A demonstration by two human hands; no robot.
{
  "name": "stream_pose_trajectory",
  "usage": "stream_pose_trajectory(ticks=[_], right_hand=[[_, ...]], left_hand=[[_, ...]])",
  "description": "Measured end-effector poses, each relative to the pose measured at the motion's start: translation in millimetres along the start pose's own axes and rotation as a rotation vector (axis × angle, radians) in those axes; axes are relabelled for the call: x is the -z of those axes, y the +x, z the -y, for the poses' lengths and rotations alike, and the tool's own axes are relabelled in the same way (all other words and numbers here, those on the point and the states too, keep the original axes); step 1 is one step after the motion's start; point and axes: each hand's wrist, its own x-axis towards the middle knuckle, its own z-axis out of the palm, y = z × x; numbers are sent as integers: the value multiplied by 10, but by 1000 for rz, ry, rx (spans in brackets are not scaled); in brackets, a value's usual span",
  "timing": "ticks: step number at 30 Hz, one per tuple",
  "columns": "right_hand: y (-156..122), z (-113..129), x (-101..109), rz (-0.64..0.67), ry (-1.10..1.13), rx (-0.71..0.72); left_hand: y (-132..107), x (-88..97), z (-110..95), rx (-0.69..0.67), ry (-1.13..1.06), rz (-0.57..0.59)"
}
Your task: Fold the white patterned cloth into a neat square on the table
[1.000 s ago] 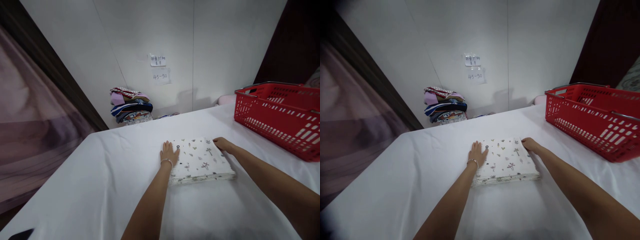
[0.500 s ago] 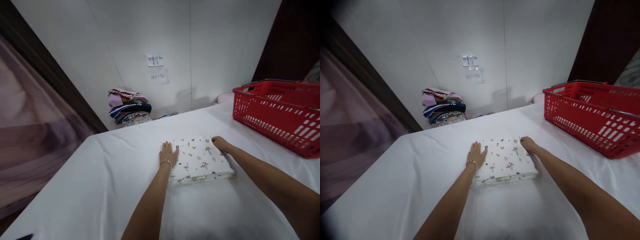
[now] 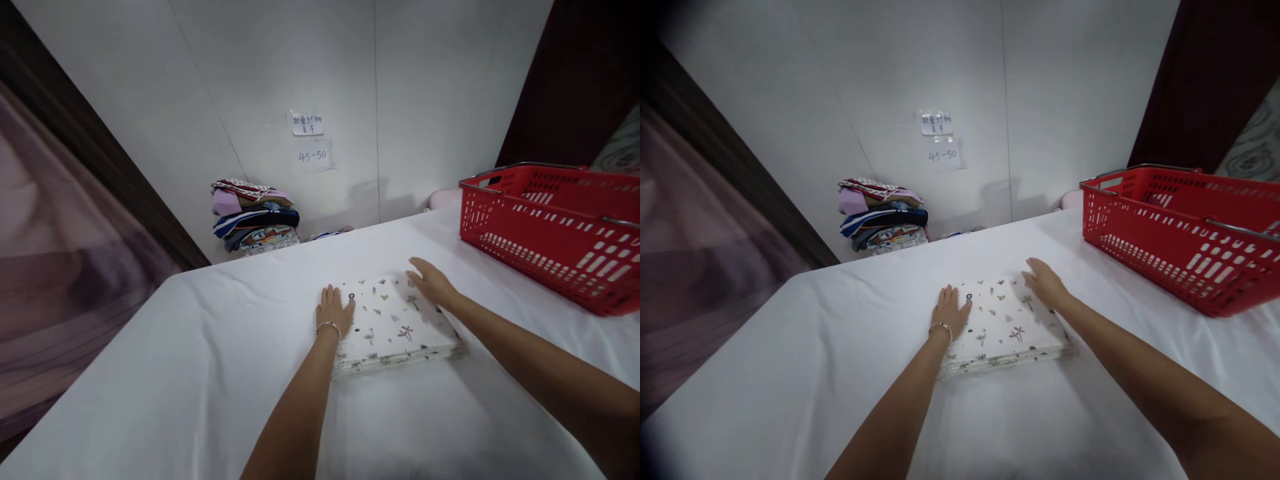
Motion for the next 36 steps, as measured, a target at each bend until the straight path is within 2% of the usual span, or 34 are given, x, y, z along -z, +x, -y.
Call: stream_pose_trajectory(ticks=[2,4,7,9,18,22,25,31,36], right_hand=[[-109,111,-110,25,-103,223],[-215,165,-249,87,-202,292],[-300,152,-398,132,-282,275],[-303,126,-424,139,-295,275],[-307,115,-374,181,-258,201],[-259,115,-303,246,-213,190],[-229,73,-261,240,-216,139],[-259,-41,-327,233,-218,108],[-248,40,-217,279,-239,99]], left_hand=[[3,-3,8,-7,0,-7],[3,0,12,-11,-3,-10],[0,8,13,-3,-7,-8],[-1,11,11,3,-3,-8],[2,10,8,-3,-3,-9],[5,5,5,6,-14,-12],[16,-6,12,0,-8,-17],[19,-40,22,-2,-1,-19],[46,31,-6,1,3,9]])
